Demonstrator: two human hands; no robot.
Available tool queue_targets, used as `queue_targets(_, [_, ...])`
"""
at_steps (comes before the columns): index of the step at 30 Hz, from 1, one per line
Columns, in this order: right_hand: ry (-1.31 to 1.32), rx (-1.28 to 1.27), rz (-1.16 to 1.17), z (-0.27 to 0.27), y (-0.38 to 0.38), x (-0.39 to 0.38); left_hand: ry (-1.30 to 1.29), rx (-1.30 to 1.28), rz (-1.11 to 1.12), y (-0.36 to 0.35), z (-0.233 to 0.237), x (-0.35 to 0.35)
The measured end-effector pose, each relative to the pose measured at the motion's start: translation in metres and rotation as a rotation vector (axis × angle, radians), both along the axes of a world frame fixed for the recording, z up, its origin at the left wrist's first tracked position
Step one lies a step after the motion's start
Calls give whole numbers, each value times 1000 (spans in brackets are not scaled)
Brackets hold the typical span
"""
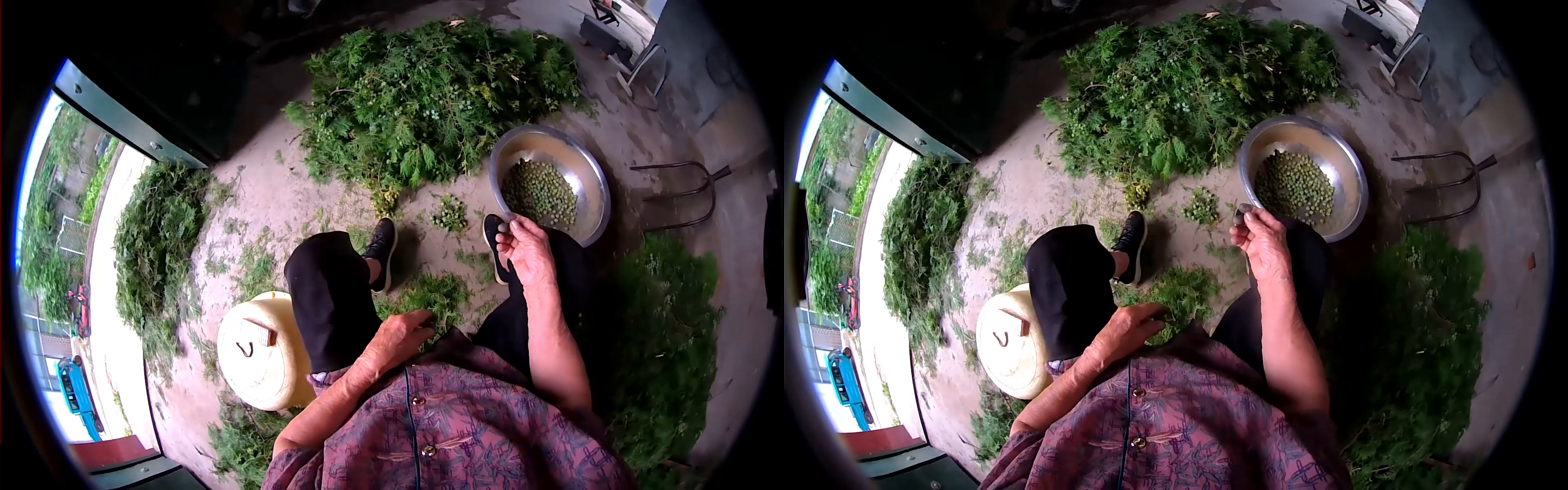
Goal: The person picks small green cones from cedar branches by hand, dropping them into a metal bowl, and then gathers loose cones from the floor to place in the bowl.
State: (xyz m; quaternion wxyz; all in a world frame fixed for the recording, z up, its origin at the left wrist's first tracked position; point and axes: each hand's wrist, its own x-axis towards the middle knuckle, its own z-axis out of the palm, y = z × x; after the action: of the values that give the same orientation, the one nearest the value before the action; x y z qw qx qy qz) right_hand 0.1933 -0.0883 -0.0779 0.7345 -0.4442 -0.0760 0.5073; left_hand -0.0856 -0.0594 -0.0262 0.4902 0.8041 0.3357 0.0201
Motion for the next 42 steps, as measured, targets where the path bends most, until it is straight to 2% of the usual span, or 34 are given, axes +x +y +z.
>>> queue_targets(4, [-10, -24, 38, -4, 0, -6, -60, 26, -44, 0, 6, 8])
queue_targets(12, [-63, -149, -55, -10, -9, 0, -89, -40, -54, 30, 3, 31])
queue_targets(16, [-65, -260, -57, -19, -4, -2, -131, 95, -211, 68, -12, 54])
queue_targets(17, [-58, -310, -59, -20, 1, -5, -136, 94, -176, 88, -19, 64])
queue_targets(18, [-57, -348, -61, -22, 9, -9, -150, 8, -10, 111, -15, 75])
queue_targets(19, [-39, -366, -49, -28, 18, -10, -243, -227, 214, 134, -13, 87])
queue_targets(20, [-34, -392, -34, -39, 27, -13, -433, -312, 395, 158, -19, 97])
queue_targets(21, [-29, -417, -16, -54, 38, -13, -582, -542, 563, 185, -29, 104])
queue_targets(22, [-67, -454, 41, -75, 46, -13, -635, -684, 816, 204, -21, 114])
queue_targets(23, [-143, -495, 71, -107, 52, -12, -802, -915, 889, 232, -45, 116])
queue_targets(25, [-201, -719, 118, -145, 67, -15, -844, -1050, 999, 263, -54, 125])
queue_targets(28, [-333, -942, 254, -211, 73, -7, -891, -1116, 1040, 282, -72, 132])
queue_targets(30, [-578, -1006, 325, -294, 65, 7, -854, -1137, 1107, 285, -74, 133])
queue_targets(32, [-988, -1077, 431, -290, 83, 11, -869, -1134, 1115, 288, -68, 134])
queue_targets(35, [-1194, -1107, 337, -326, 103, 13, -941, -1126, 1072, 294, -68, 131])
queue_targets(37, [-1173, -1183, 330, -342, 115, 10, -950, -1137, 1128, 294, -69, 133])
queue_targets(40, [-1159, -1245, 320, -352, 126, 5, -903, -1142, 1082, 295, -72, 133])
queue_targets(42, [-1057, -1151, 288, -359, 120, 8, -886, -1143, 1077, 295, -72, 136])
